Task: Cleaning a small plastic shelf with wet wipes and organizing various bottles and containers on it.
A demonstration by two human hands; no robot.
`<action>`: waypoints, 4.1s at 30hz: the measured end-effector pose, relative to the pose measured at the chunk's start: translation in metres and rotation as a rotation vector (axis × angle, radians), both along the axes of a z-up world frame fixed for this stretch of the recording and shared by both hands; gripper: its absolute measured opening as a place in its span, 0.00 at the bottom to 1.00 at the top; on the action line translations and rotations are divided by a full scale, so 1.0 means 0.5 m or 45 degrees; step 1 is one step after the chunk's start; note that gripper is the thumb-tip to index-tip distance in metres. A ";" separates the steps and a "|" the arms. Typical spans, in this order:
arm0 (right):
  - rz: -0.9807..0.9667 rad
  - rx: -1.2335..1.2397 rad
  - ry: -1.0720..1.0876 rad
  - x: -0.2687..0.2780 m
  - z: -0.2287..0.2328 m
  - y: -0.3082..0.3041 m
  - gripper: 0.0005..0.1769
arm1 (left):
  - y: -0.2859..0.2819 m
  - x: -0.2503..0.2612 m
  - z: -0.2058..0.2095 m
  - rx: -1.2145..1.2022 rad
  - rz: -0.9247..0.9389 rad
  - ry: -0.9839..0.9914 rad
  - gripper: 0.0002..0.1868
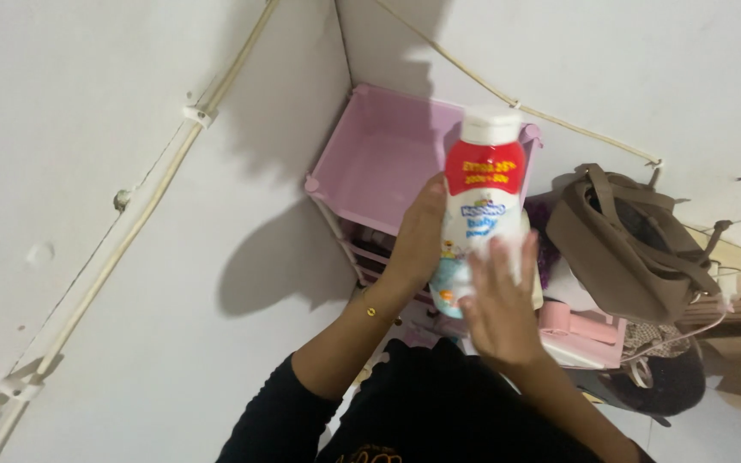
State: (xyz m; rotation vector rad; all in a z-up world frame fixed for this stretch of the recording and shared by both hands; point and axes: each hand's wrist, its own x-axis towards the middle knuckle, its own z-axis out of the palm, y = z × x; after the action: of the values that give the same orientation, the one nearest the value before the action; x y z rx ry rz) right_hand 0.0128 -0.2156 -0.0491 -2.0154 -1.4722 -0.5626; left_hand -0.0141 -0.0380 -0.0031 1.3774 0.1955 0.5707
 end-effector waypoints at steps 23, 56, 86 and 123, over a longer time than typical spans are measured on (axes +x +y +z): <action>0.111 0.691 0.601 0.102 0.186 0.038 0.19 | -0.053 -0.096 0.104 0.610 -0.158 0.336 0.26; 0.147 0.628 1.509 0.008 0.029 0.051 0.51 | 0.069 0.035 -0.072 -0.240 -0.333 -0.100 0.31; 0.084 0.049 0.178 -0.057 0.034 0.061 0.36 | 0.083 -0.048 -0.038 -0.801 -0.417 -0.279 0.37; -0.494 1.452 2.763 -0.004 -0.226 -0.212 0.27 | 0.163 0.411 -0.256 0.594 0.472 0.368 0.63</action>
State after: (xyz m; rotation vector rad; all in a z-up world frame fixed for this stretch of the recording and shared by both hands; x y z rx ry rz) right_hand 0.0108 -0.3218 -0.1621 -0.7913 0.5538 0.5773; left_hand 0.1916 0.0437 -0.1311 1.8954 0.5887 0.7524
